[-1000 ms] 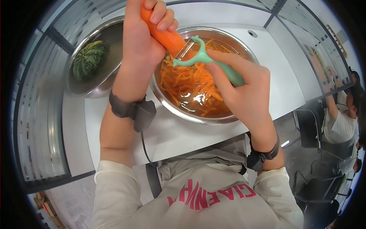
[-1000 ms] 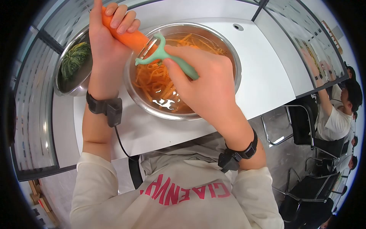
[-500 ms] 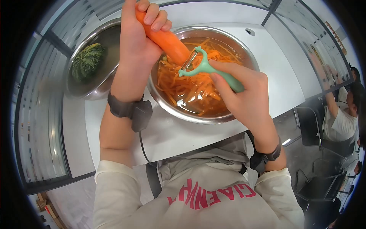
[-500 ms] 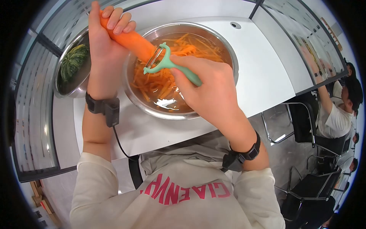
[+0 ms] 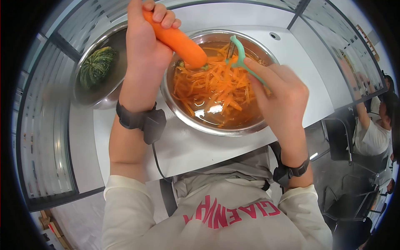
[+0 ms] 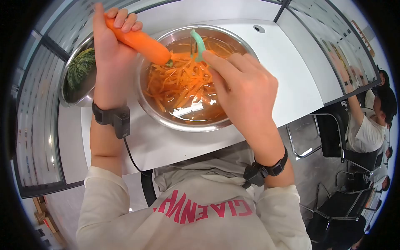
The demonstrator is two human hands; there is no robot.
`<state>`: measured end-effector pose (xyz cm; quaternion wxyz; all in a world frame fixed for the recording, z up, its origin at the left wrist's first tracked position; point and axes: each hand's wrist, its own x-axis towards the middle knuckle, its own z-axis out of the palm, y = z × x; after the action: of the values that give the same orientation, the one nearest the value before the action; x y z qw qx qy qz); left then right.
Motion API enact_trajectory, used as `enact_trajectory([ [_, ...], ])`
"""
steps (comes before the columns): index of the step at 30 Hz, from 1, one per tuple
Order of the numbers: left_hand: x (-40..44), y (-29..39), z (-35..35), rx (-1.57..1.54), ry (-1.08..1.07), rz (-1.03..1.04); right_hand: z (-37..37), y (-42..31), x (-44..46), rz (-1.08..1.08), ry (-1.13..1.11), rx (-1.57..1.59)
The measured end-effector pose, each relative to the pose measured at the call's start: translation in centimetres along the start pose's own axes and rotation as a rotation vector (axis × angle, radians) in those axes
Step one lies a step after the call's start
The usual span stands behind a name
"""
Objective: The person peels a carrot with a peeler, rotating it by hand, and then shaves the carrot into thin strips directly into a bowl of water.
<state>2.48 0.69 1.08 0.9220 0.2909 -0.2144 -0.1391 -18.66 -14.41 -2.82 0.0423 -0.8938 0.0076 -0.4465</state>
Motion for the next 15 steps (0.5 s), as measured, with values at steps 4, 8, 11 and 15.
enact_trajectory([
  [4, -0.1, -0.5, 0.0, 0.028, 0.037, -0.023, -0.5, 0.1, 1.0, -0.165, 0.066, -0.204],
  [8, -0.1, -0.5, 0.0, 0.036, 0.039, -0.027, -0.2, -0.2, 1.1, -0.104, 0.031, -0.102],
  [11, -0.3, -0.8, 0.0, 0.047, 0.023, -0.017, -0.4, -1.8, 1.1, 0.161, -0.032, 0.303],
  [15, -0.6, -1.0, 0.3, 0.067, 0.014, -0.018, -0.3, -3.1, 1.6, 0.260, -0.130, 0.625],
])
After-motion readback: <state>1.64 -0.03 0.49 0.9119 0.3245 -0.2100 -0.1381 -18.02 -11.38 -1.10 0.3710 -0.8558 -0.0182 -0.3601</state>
